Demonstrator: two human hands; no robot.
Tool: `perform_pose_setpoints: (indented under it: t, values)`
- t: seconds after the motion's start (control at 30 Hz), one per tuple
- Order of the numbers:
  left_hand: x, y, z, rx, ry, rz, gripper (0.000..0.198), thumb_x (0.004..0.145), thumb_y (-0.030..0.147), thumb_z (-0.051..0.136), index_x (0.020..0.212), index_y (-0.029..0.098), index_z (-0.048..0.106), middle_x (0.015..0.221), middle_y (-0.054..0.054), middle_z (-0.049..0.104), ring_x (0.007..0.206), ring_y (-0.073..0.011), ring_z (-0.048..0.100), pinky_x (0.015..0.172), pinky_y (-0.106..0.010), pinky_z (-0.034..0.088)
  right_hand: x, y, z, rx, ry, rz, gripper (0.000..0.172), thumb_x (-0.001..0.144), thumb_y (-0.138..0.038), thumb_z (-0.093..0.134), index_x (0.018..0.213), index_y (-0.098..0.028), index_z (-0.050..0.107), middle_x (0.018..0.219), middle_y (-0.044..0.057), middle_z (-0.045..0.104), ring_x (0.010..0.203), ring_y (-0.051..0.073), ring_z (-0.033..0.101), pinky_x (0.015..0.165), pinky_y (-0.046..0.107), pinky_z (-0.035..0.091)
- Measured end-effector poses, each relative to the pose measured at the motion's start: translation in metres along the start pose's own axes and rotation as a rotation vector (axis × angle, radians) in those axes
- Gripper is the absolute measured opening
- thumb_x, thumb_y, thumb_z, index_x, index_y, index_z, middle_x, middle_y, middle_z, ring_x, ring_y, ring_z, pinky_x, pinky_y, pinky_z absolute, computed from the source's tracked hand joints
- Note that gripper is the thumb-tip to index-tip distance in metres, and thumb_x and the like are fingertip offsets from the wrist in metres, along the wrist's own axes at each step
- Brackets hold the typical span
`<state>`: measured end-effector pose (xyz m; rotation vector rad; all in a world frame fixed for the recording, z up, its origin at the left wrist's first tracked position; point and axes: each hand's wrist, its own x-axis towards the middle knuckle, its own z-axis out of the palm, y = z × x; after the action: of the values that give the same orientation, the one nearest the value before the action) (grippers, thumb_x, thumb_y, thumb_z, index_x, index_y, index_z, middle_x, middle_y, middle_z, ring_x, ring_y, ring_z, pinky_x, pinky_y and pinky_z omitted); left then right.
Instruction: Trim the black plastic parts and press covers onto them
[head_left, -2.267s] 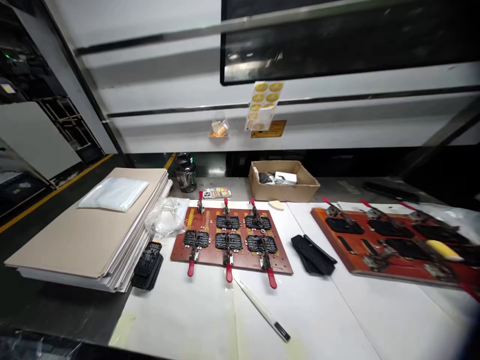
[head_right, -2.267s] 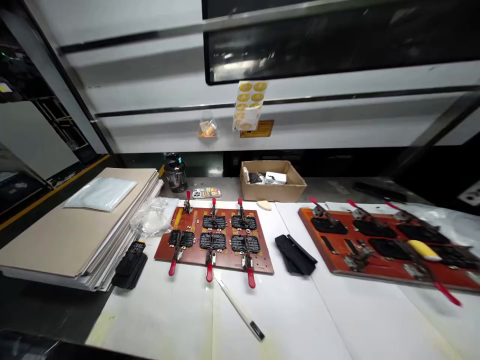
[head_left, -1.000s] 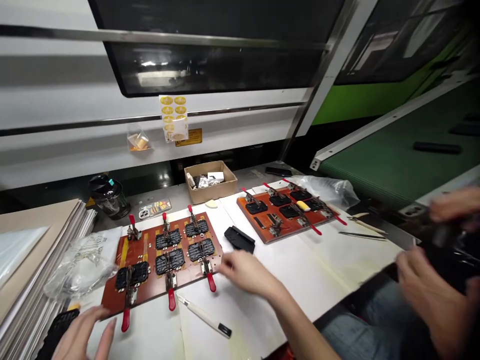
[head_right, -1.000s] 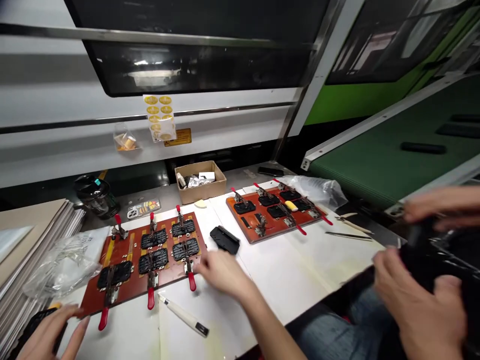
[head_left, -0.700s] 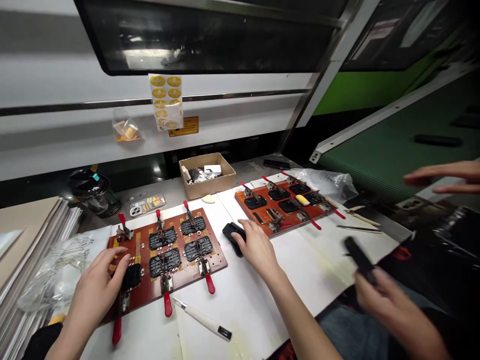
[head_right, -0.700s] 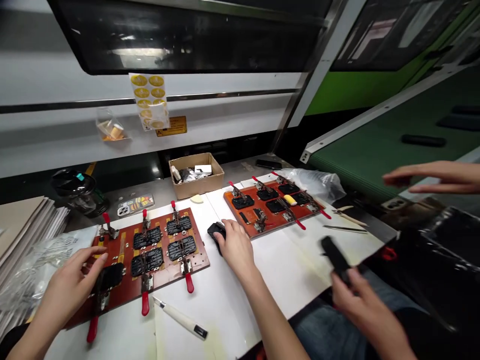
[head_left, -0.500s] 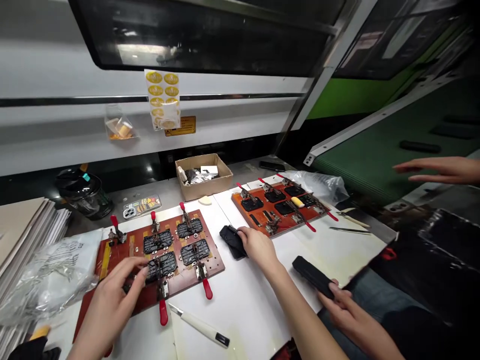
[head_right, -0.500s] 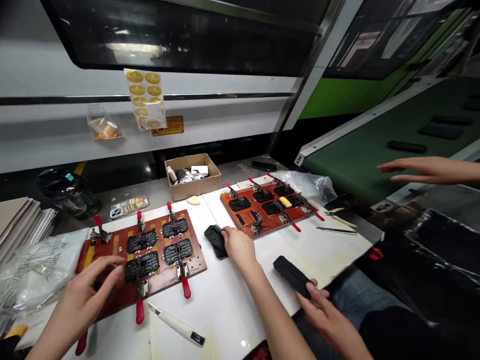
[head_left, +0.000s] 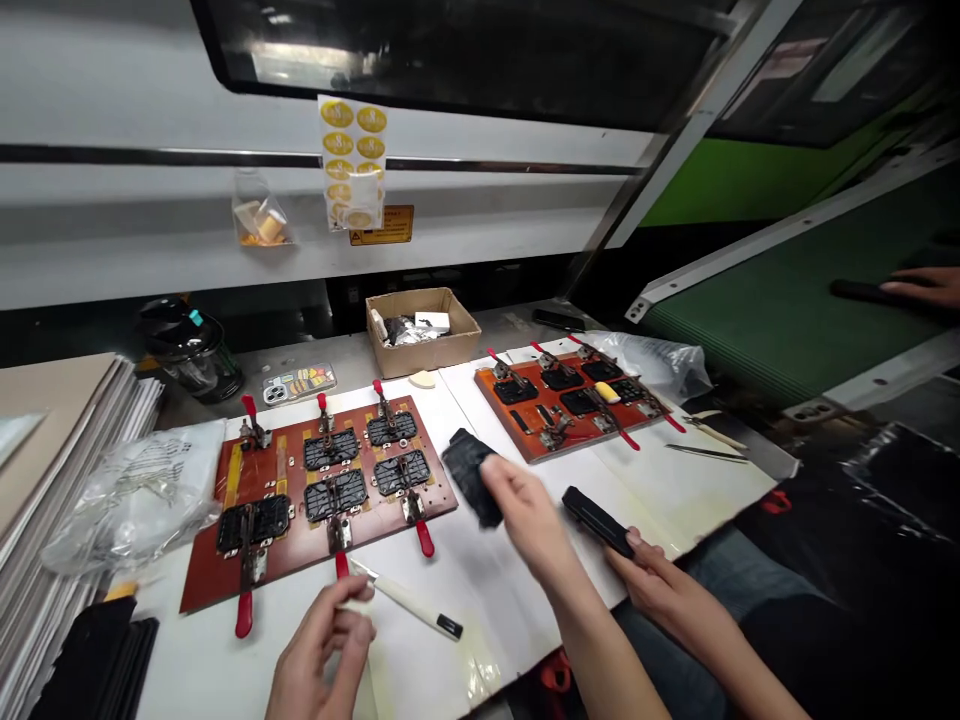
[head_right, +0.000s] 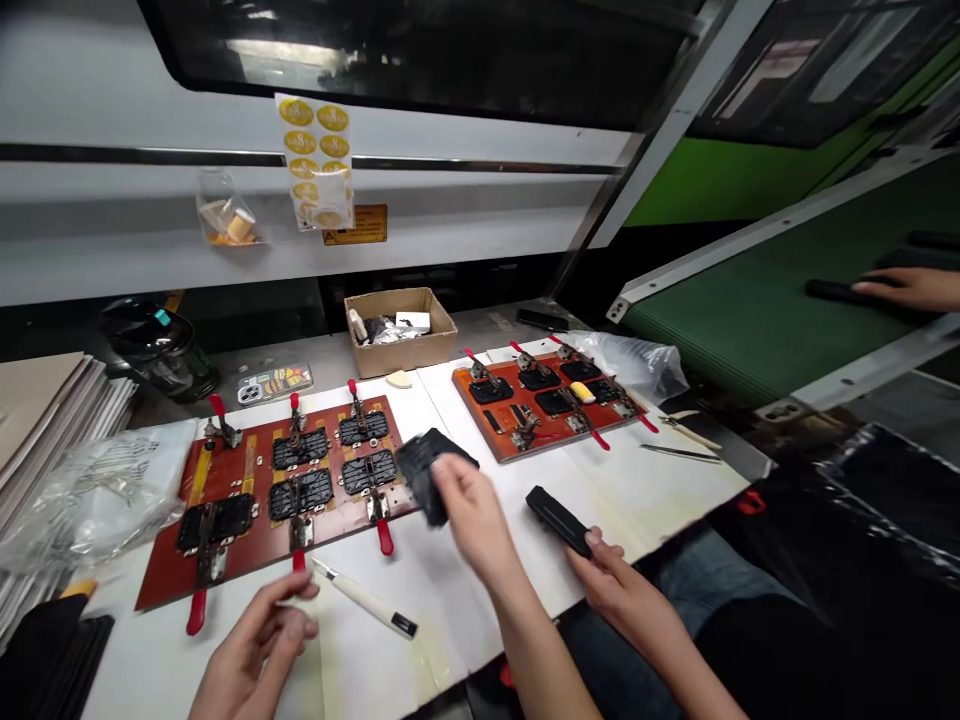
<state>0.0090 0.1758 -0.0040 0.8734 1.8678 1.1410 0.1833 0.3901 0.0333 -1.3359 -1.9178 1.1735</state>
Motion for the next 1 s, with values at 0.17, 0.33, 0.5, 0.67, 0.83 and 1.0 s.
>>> perform_pose_setpoints:
  t: [0.17,0.33,0.5,0.67,0.83,1.0]
  values:
    - [0.008,0.018,-0.01,-0.253,-0.154,-0.079,0.068,0.092,0.061,0.05,0.144,0.018,0.04,0.106,-0.01,0.066,0.062,-0.0125,0.057,0.062,-0.026,0.053,-0.056,-0.043,0.052,0.24,-0.621,-0.071,0.027,0.102,-0.039,0.047,0.103,-0.019,0.066,0.094,0.002,0.069,0.084,0.017,0.062,0.072,0.024,0.045]
    - [0.021,0.015,-0.06,-0.212,0.058,-0.096,0.063,0.087,0.061,0.059,0.131,0.016,0.05,0.088,-0.003,0.063,0.057,-0.0112,0.054,0.053,-0.024,0.046,-0.047,-0.074,0.081,-0.066,-0.714,-0.2,0.018,0.096,-0.035,0.059,0.105,-0.022,0.065,0.096,0.002,0.068,0.087,0.018,0.06,0.074,0.024,0.042]
    - [0.037,0.034,-0.124,-0.053,0.002,-0.016,0.043,0.084,0.054,0.066,0.099,0.015,0.065,0.078,-0.001,0.06,0.064,-0.0114,0.051,0.055,-0.02,0.039,-0.003,-0.116,0.115,-0.041,-0.855,-0.359,0.029,0.099,-0.041,0.052,0.118,-0.023,0.063,0.101,0.003,0.067,0.086,0.017,0.06,0.071,0.024,0.043]
    - [0.045,0.036,-0.155,0.027,-0.162,0.034,0.034,0.087,0.049,0.063,0.088,0.014,0.063,0.07,0.002,0.052,0.064,-0.0101,0.046,0.056,-0.02,0.035,0.032,-0.132,0.148,-0.084,-1.109,-0.219,0.031,0.092,-0.047,0.058,0.091,-0.016,0.063,0.068,-0.001,0.058,0.057,0.012,0.053,0.051,0.021,0.037]
    - [0.065,0.02,-0.159,-0.242,-0.065,-0.014,0.05,0.089,0.049,0.06,0.129,0.021,0.052,0.106,-0.006,0.061,0.083,-0.0136,0.061,0.068,-0.023,0.051,0.063,-0.131,0.174,-0.063,-0.892,-0.221,0.032,0.095,-0.043,0.052,0.081,-0.015,0.059,0.072,-0.001,0.054,0.063,0.01,0.048,0.055,0.02,0.033]
    - [0.102,0.013,-0.162,-0.336,-0.002,0.016,0.061,0.084,0.047,0.067,0.134,0.017,0.048,0.112,-0.01,0.063,0.064,-0.0106,0.062,0.059,-0.025,0.054,0.087,-0.14,0.204,-0.027,-1.062,-0.229,0.058,0.099,-0.064,0.035,0.096,-0.014,0.065,0.084,0.004,0.063,0.071,0.013,0.054,0.063,0.022,0.042]
